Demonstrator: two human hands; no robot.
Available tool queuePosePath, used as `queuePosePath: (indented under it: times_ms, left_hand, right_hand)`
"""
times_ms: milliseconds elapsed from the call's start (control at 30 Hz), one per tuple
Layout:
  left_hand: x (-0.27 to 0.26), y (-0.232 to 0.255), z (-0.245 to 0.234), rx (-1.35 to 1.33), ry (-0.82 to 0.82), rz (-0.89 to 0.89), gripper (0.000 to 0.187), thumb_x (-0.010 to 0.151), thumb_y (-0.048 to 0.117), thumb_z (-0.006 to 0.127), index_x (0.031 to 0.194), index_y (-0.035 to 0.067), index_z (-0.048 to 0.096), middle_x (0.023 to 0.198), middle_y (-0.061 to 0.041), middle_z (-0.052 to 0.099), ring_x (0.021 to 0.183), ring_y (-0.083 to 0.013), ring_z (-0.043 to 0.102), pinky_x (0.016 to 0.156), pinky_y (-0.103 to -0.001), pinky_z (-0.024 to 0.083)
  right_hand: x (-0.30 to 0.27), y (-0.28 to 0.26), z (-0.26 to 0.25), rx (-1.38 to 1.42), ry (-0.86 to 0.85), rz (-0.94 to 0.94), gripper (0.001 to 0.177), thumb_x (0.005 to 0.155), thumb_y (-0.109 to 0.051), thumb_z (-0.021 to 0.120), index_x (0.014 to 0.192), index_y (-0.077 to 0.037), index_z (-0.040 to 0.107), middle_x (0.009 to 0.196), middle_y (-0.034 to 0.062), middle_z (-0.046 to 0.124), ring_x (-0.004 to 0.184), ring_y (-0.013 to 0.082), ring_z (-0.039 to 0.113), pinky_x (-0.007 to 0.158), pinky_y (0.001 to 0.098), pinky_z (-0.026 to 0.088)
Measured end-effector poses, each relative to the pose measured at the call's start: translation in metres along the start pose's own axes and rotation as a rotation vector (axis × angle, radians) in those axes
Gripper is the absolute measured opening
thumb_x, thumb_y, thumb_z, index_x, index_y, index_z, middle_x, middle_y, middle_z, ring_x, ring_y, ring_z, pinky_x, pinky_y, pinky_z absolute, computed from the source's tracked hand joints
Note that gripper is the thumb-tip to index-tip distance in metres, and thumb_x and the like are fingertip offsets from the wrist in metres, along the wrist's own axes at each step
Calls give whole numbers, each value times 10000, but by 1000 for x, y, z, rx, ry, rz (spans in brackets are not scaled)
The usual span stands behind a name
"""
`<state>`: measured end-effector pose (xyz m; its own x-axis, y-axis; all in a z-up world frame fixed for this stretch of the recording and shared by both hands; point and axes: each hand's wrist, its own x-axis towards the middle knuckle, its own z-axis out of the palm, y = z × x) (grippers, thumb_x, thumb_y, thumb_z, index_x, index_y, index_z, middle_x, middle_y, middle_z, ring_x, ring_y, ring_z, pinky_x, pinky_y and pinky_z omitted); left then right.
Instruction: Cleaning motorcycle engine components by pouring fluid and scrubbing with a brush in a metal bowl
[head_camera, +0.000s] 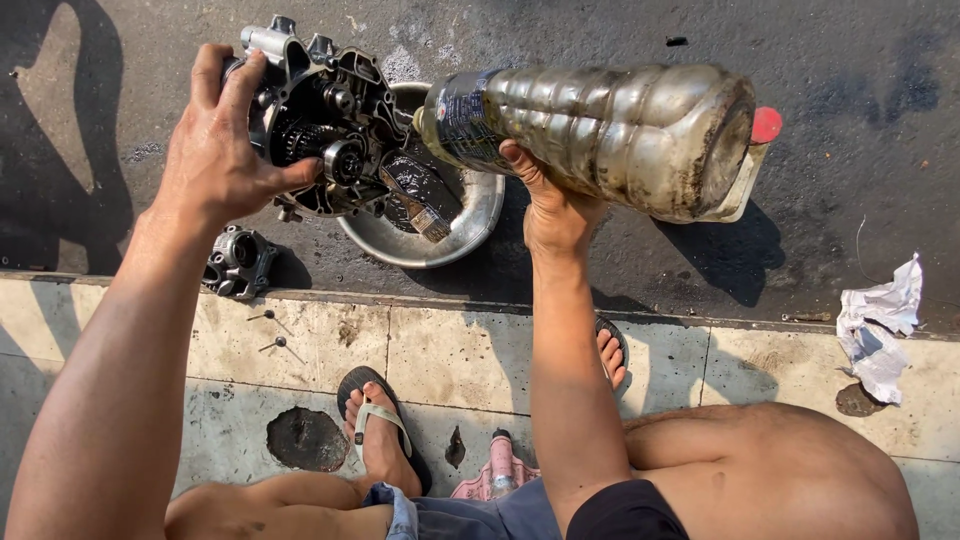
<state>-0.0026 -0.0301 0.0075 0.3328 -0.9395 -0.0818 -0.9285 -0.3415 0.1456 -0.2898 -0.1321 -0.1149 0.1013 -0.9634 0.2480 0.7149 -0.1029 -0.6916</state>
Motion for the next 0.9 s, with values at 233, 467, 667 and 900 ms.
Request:
queuePosePath:
  times_ms: [233,467,667,900]
  left_hand:
    - [13,-5,6,-5,28,-11,1199,646,373,1004,1612,48,371,1570,-244,221,1260,-574,498,1061,-635,465]
    - [18,-5,15,29,99,11,1130,718,435,1003,1586,13,415,1531,-265,277,1185,-558,574,991,-604,533]
    - [20,2,19,52,124,24,1147,702,447,1019,1587,42,412,1504,-292,310,1140,-544,609,952,-598,560]
    - [18,15,11,49,138,63,1132,674,376,1028,1575,80,411,1427,-295,397,1023,-511,662,832,-579,612]
  right_hand:
    - [6,5,-7,6,-27,2,541,870,52,839,1303,-209,647,1256,-52,672,1186,209,642,1130,331,546]
    - [-2,16,-14,31,-83,44,618,879,150,784,1338,-229,616,1338,-29,615,1242,221,611,1149,337,555]
    - [-8,29,-21,53,-37,91,620,848,95,830,1327,-237,617,1291,-46,644,1208,210,614,1132,348,530]
    - [-9,16,-28,224,-167,212,644,880,143,746,1399,-217,622,1315,-22,673,1180,196,672,935,271,637]
